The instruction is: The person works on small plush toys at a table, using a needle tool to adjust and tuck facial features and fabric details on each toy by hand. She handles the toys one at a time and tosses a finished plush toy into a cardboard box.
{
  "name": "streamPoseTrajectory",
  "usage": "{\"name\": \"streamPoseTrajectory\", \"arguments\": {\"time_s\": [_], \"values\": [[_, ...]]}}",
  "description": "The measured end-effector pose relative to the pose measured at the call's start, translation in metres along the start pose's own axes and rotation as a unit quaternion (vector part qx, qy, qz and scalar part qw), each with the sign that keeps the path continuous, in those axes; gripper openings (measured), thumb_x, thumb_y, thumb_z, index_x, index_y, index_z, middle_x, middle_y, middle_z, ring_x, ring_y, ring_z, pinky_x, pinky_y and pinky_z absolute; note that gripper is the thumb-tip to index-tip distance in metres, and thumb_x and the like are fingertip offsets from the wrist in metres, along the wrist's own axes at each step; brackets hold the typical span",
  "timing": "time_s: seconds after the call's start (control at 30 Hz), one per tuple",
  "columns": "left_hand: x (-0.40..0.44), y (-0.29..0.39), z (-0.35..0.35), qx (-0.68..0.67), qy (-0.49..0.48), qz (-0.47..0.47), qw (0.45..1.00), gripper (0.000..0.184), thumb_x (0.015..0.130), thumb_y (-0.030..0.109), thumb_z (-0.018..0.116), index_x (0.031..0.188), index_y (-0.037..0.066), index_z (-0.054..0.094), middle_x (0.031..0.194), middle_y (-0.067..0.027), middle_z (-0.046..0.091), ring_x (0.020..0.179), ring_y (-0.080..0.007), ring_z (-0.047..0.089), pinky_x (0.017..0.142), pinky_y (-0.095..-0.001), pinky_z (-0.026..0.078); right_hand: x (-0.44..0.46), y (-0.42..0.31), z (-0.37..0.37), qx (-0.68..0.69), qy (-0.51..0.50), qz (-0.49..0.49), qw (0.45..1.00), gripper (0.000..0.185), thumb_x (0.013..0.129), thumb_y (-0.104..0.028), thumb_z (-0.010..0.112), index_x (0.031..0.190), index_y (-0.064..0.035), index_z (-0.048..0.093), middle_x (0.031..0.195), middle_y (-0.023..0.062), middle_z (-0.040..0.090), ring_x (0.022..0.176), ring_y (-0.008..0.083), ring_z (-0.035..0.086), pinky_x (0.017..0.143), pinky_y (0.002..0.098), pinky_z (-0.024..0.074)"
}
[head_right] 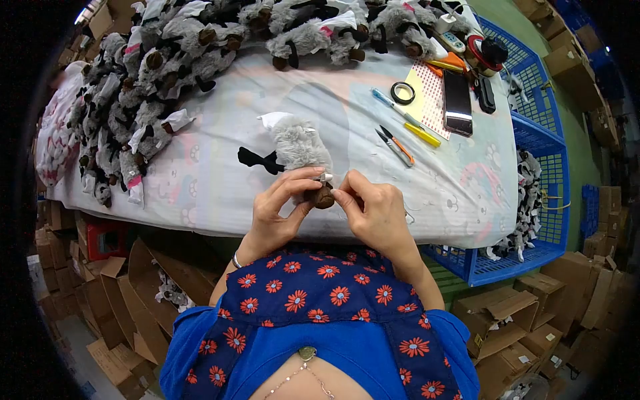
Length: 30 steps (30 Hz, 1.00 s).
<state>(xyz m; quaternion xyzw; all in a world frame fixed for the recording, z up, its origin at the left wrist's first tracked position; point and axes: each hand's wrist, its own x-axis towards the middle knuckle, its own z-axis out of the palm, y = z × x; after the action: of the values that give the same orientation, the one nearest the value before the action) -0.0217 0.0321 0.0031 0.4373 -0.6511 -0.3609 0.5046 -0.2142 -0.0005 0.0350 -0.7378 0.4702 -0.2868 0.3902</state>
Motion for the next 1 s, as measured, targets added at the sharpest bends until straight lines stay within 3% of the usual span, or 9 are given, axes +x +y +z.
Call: {"name": "streamPoseTrajectory", "arguments": {"time_s": [0.03, 0.17, 0.37, 0.67, 0.87, 1.0], "values": [[0.0, 0.0, 0.0, 0.0, 0.001, 0.001, 1.0, 0.039, 0.071, -0.014, 0.067, 0.104, 0.005, 0.066, 0.124, -0.0092, 0.065, 0.108, -0.0206, 0.064, 0.091, -0.0309, 0.052, 0.0, 0.001, 0.0, -0.001, 0.0, 0.0, 1.0, 0.014, 0.085, -0.001, 0.065, 0.074, -0.0022, 0.057, 0.058, 0.0006, 0.054, 0.05, 0.0068, 0.043, 0.048, 0.0186, 0.0332], [0.0, 0.003, -0.002, -0.116, 0.007, -0.045, 0.992, 0.036, 0.072, -0.014, 0.068, 0.102, 0.005, 0.068, 0.123, -0.0094, 0.065, 0.109, -0.0209, 0.063, 0.091, -0.0301, 0.052, 0.0, 0.009, 0.003, 0.221, -0.056, 0.025, 0.973, 0.014, 0.086, -0.002, 0.064, 0.074, -0.0026, 0.057, 0.059, 0.0016, 0.055, 0.05, 0.0073, 0.045, 0.049, 0.0178, 0.036], [-0.001, -0.002, -0.005, -0.116, -0.01, -0.026, 0.993, 0.036, 0.075, -0.013, 0.067, 0.106, 0.005, 0.063, 0.124, -0.0098, 0.065, 0.108, -0.02, 0.063, 0.09, -0.0291, 0.051, 0.0, 0.013, 0.005, 0.241, -0.068, 0.044, 0.967, 0.013, 0.087, -0.003, 0.064, 0.075, -0.0028, 0.057, 0.06, 0.0021, 0.055, 0.051, 0.0079, 0.047, 0.05, 0.0179, 0.0383], [-0.003, -0.001, -0.005, -0.313, 0.002, -0.105, 0.944, 0.037, 0.083, -0.009, 0.06, 0.115, 0.007, 0.049, 0.126, -0.012, 0.064, 0.108, -0.0188, 0.062, 0.088, -0.0267, 0.05, 0.0, 0.011, 0.002, 0.242, -0.08, 0.032, 0.967, 0.012, 0.087, -0.003, 0.064, 0.077, -0.0024, 0.058, 0.06, 0.0019, 0.055, 0.052, 0.0082, 0.048, 0.051, 0.0181, 0.039], [-0.006, 0.002, -0.004, -0.245, 0.033, -0.107, 0.963, 0.026, 0.089, -0.009, 0.052, 0.111, 0.005, 0.053, 0.13, -0.0183, 0.059, 0.118, -0.0252, 0.057, 0.099, -0.0345, 0.048, -0.003, 0.005, 0.001, 0.206, -0.067, 0.053, 0.975, 0.012, 0.088, -0.003, 0.064, 0.078, -0.0021, 0.058, 0.061, 0.0021, 0.056, 0.052, 0.0082, 0.048, 0.05, 0.018, 0.0384], [-0.004, -0.005, -0.004, -0.058, -0.022, 0.025, 0.998, 0.021, 0.091, -0.005, 0.055, 0.109, 0.004, 0.058, 0.13, -0.0131, 0.061, 0.11, -0.0194, 0.061, 0.09, -0.0263, 0.05, -0.004, 0.001, 0.004, 0.185, -0.053, 0.079, 0.978, 0.012, 0.088, -0.004, 0.065, 0.078, -0.0023, 0.058, 0.062, 0.002, 0.056, 0.052, 0.0078, 0.048, 0.05, 0.0179, 0.0377]]}}
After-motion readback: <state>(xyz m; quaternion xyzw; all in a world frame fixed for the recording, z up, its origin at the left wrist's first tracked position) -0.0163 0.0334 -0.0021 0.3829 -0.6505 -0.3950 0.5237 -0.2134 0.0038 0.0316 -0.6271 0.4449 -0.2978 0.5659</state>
